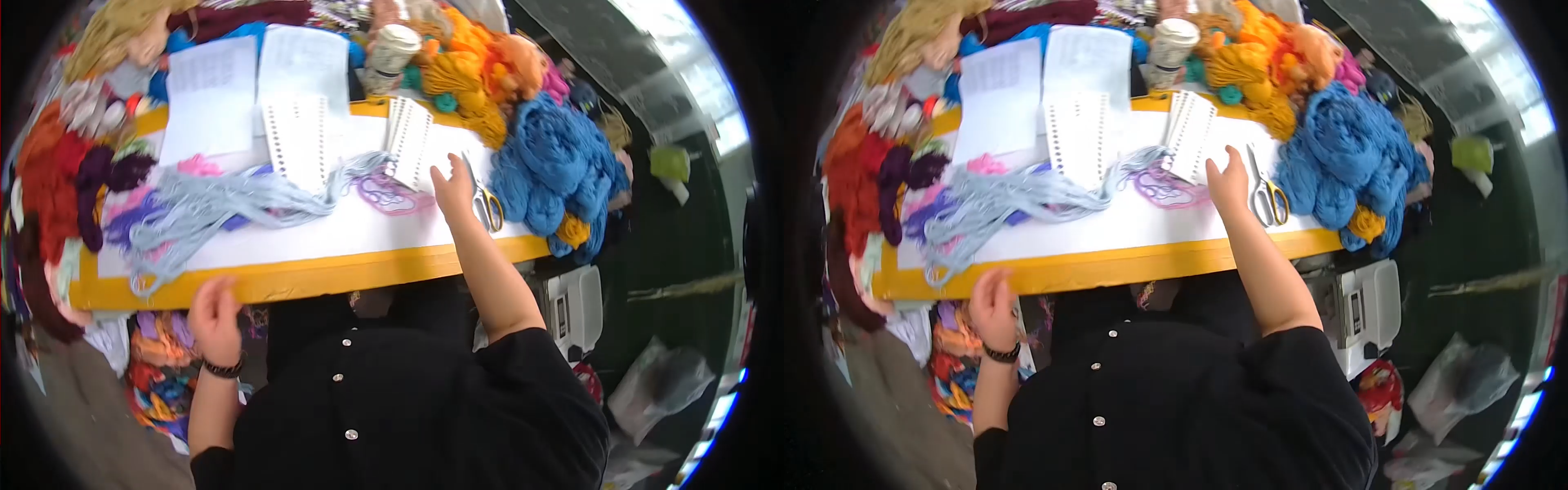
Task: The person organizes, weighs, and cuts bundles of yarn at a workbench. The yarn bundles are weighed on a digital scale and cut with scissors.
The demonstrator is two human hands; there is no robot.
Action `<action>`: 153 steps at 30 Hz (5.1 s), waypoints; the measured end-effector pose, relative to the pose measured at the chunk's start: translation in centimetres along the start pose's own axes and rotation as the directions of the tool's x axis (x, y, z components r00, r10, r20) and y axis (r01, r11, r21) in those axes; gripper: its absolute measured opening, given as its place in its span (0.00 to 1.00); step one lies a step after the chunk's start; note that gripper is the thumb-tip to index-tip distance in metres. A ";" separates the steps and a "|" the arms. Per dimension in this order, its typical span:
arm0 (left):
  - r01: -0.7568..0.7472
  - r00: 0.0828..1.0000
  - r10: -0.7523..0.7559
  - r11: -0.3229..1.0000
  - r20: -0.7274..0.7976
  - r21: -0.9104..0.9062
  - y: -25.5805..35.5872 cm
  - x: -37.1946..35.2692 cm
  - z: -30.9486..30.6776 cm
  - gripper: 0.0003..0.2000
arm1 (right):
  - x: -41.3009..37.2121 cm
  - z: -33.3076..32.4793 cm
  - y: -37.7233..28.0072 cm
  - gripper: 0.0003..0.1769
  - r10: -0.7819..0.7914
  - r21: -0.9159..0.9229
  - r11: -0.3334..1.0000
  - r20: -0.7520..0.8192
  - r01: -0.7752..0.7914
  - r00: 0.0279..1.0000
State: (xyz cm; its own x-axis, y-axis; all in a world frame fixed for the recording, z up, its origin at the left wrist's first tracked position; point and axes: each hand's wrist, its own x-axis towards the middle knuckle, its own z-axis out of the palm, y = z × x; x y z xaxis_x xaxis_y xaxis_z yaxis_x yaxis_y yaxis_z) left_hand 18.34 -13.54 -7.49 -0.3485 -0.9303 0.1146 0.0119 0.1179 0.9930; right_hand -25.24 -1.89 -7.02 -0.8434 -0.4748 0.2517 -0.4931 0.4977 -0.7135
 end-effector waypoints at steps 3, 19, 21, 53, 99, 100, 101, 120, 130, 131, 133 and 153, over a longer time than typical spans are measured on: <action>-0.087 0.900 0.142 0.985 0.412 -0.149 2.5 6.6 9.5 0.19 | 2.1 1.8 2.8 0.33 0.327 0.282 0.887 0.172 -0.365 0.929; 0.248 0.659 -0.341 0.940 0.671 0.235 -4.0 19.8 34.2 0.13 | -3.3 2.0 2.7 0.33 -0.180 0.085 0.982 0.130 0.170 0.975; 0.220 0.644 -0.221 0.970 0.733 0.099 -1.6 17.2 32.3 0.11 | -2.4 -0.4 1.4 0.41 0.061 0.378 0.922 0.085 -0.088 0.995; 0.619 0.685 -0.657 0.753 0.315 0.223 -1.8 24.3 14.0 0.19 | 6.1 -7.1 4.1 0.18 -0.606 -0.241 0.576 0.516 0.781 0.606; 0.517 0.792 -0.311 0.799 0.525 -0.307 4.2 7.2 6.0 0.22 | -9.4 0.5 -17.2 0.20 -0.883 0.366 0.467 0.138 0.805 0.450; 0.606 0.757 -0.335 0.682 0.561 -0.410 4.0 7.2 6.2 0.22 | -9.5 0.7 -17.3 0.22 -0.908 0.328 0.418 0.161 0.847 0.386; 0.678 0.719 -0.349 0.542 0.601 -0.496 3.8 7.2 6.5 0.23 | -10.0 1.1 -17.2 0.24 -0.909 0.317 0.412 0.209 0.854 0.361; 0.409 0.910 -0.326 0.813 0.257 -0.415 -0.5 6.2 8.3 0.12 | -10.9 3.4 -13.9 0.08 -0.032 0.343 0.919 0.553 -0.192 0.833; 0.305 0.950 -0.269 0.908 0.159 -0.287 -1.4 6.2 9.2 0.09 | -11.3 4.0 -12.5 0.08 0.093 0.324 0.855 0.671 -0.404 0.735; 0.281 0.956 -0.248 0.924 0.154 -0.259 -1.6 6.2 9.2 0.09 | -11.5 3.8 -12.7 0.08 0.111 0.249 0.891 0.690 -0.378 0.715; 0.290 0.954 -0.260 0.927 0.147 -0.237 -1.3 6.2 9.1 0.09 | -11.7 4.2 -12.1 0.08 0.075 0.315 0.872 0.672 -0.376 0.737; 0.256 0.961 -0.234 0.955 0.146 -0.152 -1.0 5.0 9.1 0.11 | -10.8 4.0 -12.7 0.13 0.162 0.396 0.575 0.803 -0.716 0.574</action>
State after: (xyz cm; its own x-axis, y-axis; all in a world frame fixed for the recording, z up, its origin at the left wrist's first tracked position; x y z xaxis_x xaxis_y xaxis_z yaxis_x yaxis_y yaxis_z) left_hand 8.10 -15.17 -8.17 -0.4749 -0.8709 -0.1266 0.0648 -0.1781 0.9819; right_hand -8.97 -5.96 -3.27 -0.3926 -0.7743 -0.4963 0.4052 0.3389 -0.8491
